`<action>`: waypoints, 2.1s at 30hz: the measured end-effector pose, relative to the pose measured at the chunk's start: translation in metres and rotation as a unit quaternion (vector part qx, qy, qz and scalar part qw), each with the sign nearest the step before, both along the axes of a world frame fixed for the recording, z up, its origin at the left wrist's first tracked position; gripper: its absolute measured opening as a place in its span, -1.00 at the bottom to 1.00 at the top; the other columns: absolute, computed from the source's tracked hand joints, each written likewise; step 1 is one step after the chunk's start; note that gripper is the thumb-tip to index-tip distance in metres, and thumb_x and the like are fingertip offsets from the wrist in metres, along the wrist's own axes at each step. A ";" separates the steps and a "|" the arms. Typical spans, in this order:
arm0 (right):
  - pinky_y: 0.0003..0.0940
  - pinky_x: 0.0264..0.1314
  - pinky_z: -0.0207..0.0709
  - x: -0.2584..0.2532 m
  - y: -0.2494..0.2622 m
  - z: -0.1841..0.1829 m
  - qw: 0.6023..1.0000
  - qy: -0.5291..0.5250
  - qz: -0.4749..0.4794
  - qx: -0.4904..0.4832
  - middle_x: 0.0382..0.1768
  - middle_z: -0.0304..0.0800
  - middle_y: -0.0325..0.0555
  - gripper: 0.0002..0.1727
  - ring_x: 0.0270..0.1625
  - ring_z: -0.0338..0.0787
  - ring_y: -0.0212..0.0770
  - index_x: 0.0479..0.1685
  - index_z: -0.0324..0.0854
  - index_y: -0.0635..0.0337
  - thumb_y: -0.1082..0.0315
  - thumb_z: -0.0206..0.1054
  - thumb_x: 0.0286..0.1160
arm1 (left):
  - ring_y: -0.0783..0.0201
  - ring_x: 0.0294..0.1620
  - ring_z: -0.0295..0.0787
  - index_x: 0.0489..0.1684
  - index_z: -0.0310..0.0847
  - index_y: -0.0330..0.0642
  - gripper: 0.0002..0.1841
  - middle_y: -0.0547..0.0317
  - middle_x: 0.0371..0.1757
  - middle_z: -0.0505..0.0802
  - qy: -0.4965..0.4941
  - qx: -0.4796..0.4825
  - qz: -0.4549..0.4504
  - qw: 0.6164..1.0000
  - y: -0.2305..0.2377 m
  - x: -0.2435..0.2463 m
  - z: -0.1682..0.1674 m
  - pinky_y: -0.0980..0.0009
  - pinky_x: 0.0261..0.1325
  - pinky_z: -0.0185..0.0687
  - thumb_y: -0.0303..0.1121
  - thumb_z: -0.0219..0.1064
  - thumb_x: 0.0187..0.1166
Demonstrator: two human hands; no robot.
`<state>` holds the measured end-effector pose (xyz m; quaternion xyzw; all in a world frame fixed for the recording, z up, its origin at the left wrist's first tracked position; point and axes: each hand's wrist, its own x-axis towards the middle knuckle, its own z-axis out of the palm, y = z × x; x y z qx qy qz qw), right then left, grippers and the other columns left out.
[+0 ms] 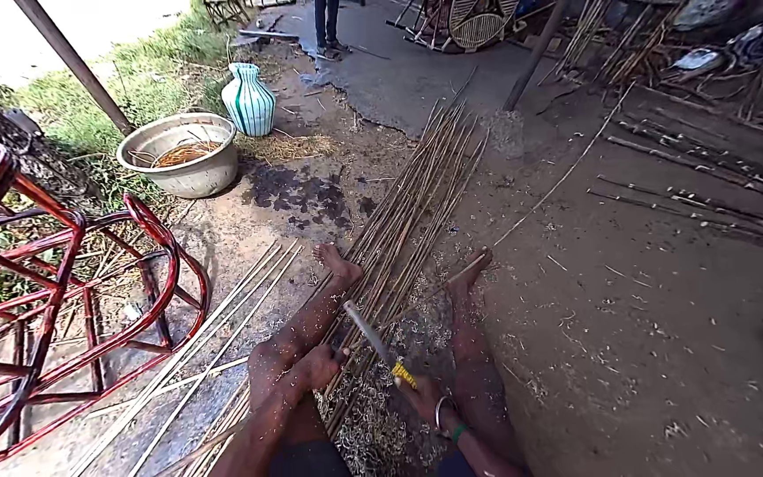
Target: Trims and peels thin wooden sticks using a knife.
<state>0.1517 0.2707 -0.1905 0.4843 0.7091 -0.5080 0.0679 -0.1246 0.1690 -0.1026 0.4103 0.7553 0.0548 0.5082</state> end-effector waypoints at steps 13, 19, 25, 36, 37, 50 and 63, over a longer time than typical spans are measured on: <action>0.09 0.06 0.60 -0.005 0.002 0.005 1.000 0.005 0.025 0.014 -0.27 0.74 0.21 -0.37 -0.20 0.75 0.08 0.03 0.69 0.44 -0.08 0.06 0.82 | 0.48 -0.85 0.09 -0.53 0.30 0.02 -0.50 0.41 -0.76 0.31 -0.222 -0.067 0.126 0.965 0.004 -0.017 0.007 0.55 -0.75 0.10 0.07 -0.08 0.88; 0.08 -0.01 0.60 -0.012 -0.001 0.005 1.000 0.019 -0.005 0.022 -0.33 0.72 0.16 -0.38 -0.26 0.72 0.04 -0.06 0.70 0.43 -0.09 0.10 0.79 | 0.55 -0.92 0.03 -0.65 0.23 0.07 -0.48 0.44 -0.82 0.26 -0.363 -0.088 0.169 0.912 0.003 -0.030 0.003 0.64 -0.84 0.00 0.03 -0.13 0.89; -0.17 -0.30 0.53 -0.008 -0.005 0.001 0.996 0.056 -0.056 -0.039 -0.46 0.57 -0.05 -0.39 -0.49 0.56 -0.17 -0.05 0.66 0.36 -0.10 0.04 0.83 | 0.54 -0.89 0.08 -0.61 0.28 0.04 -0.51 0.43 -0.79 0.32 -0.308 -0.080 0.175 0.932 -0.013 -0.026 0.017 0.63 -0.82 0.05 0.00 -0.07 0.88; -0.42 -0.70 0.40 -0.011 0.027 -0.001 0.911 0.139 -0.375 -0.101 -0.56 0.56 -0.17 -0.67 -0.72 0.46 -0.33 0.13 0.58 0.32 0.23 0.03 0.88 | -0.37 0.58 0.44 0.50 0.55 -0.29 -0.45 -0.38 0.46 0.61 0.236 -0.027 -0.008 0.971 -0.129 -0.015 0.098 -0.23 0.58 0.37 -0.13 0.35 0.62; -0.40 -0.67 0.40 -0.012 0.025 -0.005 0.924 0.105 -0.356 -0.091 -0.56 0.53 -0.17 -0.62 -0.71 0.44 -0.32 0.10 0.61 0.30 0.14 0.04 0.89 | -0.33 0.59 0.46 0.53 0.52 -0.30 -0.43 -0.36 0.49 0.61 0.252 0.043 0.017 0.967 -0.106 0.007 0.085 -0.17 0.59 0.40 -0.09 0.30 0.67; -0.33 -0.60 0.37 0.002 0.028 -0.007 0.938 0.048 -0.330 -0.090 -0.62 0.35 -0.23 -0.42 -0.68 0.35 -0.29 -0.13 0.60 0.25 -0.15 0.02 0.84 | -0.11 0.40 0.71 0.35 0.70 -0.06 -0.62 -0.03 0.47 0.71 0.214 0.044 0.121 0.968 -0.012 0.065 0.030 -0.09 0.37 0.66 -0.12 0.22 0.72; 0.10 0.06 0.62 0.008 0.008 0.004 0.998 -0.004 -0.026 0.052 -0.27 0.76 0.17 -0.37 -0.20 0.76 0.06 -0.01 0.73 0.39 -0.11 0.08 0.79 | -0.06 0.38 0.75 0.23 0.78 -0.12 -0.58 -0.09 0.31 0.82 0.162 0.051 0.106 0.980 0.001 0.051 0.028 -0.05 0.48 0.58 -0.02 0.19 0.75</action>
